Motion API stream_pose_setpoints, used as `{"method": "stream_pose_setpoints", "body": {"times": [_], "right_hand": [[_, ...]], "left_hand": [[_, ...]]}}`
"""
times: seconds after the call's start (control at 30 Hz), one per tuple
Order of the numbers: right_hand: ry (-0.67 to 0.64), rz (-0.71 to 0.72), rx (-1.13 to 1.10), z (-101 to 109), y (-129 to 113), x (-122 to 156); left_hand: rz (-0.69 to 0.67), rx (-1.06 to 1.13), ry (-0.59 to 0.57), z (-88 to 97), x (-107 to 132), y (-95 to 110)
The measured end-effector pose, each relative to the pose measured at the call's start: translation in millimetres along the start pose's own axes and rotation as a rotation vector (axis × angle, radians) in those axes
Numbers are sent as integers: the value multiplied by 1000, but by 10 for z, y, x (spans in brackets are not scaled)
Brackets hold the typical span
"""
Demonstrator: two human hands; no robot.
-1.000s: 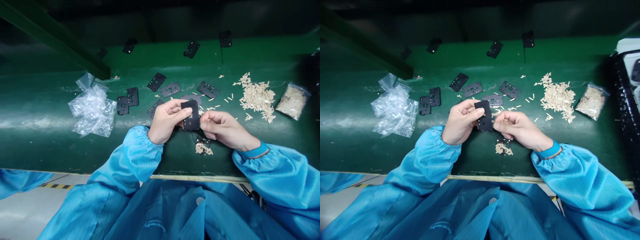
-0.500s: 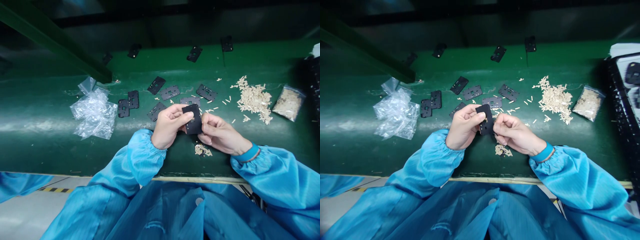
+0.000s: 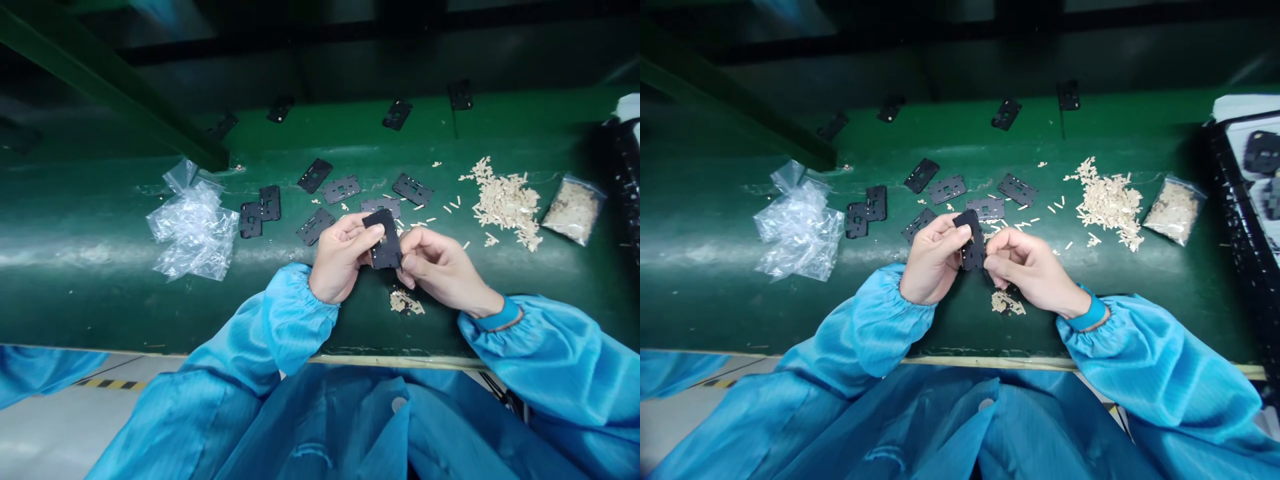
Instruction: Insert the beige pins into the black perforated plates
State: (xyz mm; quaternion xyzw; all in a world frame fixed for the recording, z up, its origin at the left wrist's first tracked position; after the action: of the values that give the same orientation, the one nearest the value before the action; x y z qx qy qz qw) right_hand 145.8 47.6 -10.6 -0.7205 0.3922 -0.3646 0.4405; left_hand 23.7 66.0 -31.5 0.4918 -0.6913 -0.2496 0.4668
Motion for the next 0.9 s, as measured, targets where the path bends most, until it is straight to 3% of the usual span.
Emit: {"method": "stream_pose_setpoints", "body": {"times": [0.27, 0.47, 0.57, 0.73, 0.9], "right_hand": [[165, 318, 423, 49, -294, 107], [234, 425, 665, 45, -348, 158], [221, 419, 734, 53, -382, 132], [92, 267, 655, 75, -331, 30], [135, 237, 606, 146, -296, 7]], "left_hand": [[-1, 43, 31, -5, 25, 5], [-34, 1, 60, 36, 16, 5], [-94, -54, 78, 89, -17, 48], [-289, -208, 121, 154, -28, 242], [-341, -250, 141, 141, 15, 304]]}}
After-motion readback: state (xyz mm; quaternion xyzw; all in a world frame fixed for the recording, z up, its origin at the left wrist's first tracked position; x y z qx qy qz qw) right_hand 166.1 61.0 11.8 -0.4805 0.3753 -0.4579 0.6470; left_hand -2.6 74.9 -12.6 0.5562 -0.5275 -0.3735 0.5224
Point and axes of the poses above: each hand's wrist, its own x-axis away from the middle knuckle, its own z-axis out of the back of the hand, y = z × x, the point moved 10 cm from there along -x, towards the middle knuckle, and after that the axes turned 2 degrees about y, right-handed, at the moved point
